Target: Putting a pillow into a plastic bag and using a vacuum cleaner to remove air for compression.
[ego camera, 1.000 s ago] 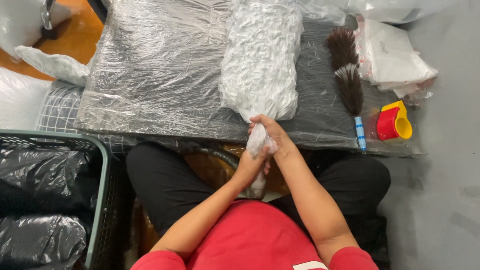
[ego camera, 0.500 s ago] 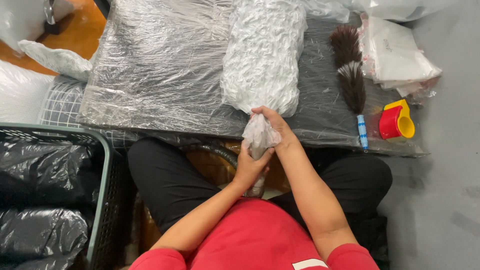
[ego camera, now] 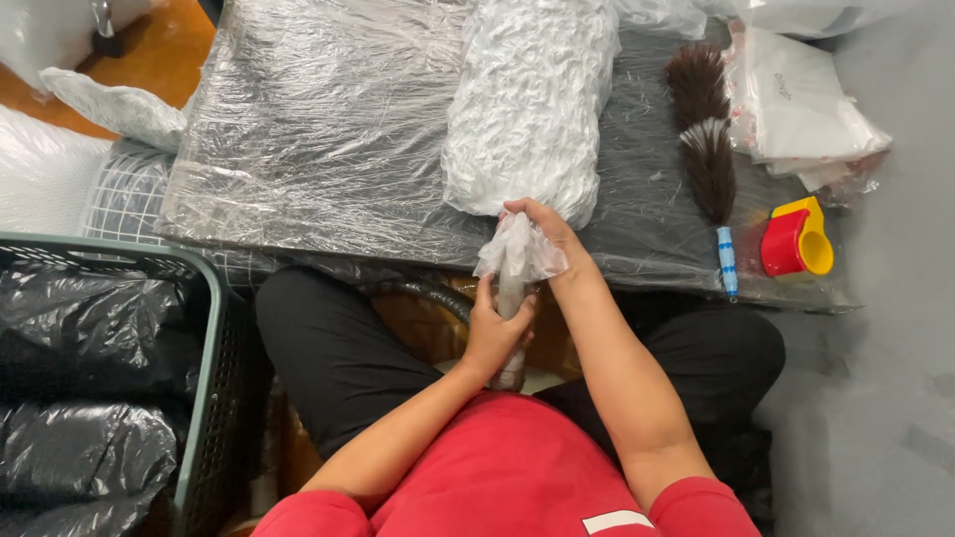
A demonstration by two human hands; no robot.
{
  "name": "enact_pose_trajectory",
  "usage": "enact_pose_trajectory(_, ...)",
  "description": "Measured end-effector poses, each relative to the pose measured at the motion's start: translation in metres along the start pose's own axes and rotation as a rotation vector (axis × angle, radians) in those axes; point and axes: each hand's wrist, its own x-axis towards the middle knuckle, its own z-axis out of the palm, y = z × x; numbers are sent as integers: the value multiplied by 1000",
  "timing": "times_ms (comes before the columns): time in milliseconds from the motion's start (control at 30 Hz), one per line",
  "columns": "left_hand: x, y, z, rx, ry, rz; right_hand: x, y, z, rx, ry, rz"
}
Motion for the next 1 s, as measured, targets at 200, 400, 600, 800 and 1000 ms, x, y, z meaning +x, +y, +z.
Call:
enact_pose_trajectory(200, -2, 3, 0, -4, -18, -9, 18, -9, -12, 10, 26, -15)
enact_pose_trajectory(400, -4, 2, 3, 16, -26, 23, 22, -15, -15, 0, 20, -40)
enact_pose_trajectory(600, 1, -4, 2, 26, -21, 81, 24, -19, -9, 35, 42, -67)
enact_pose_trajectory(800, 0, -5, 2, 58, -20, 95, 33, -21, -13, 29, 52, -62)
enact_pose_trajectory(1000, 2, -10, 2, 52, -19, 100, 38, -25, -17, -16, 52, -36)
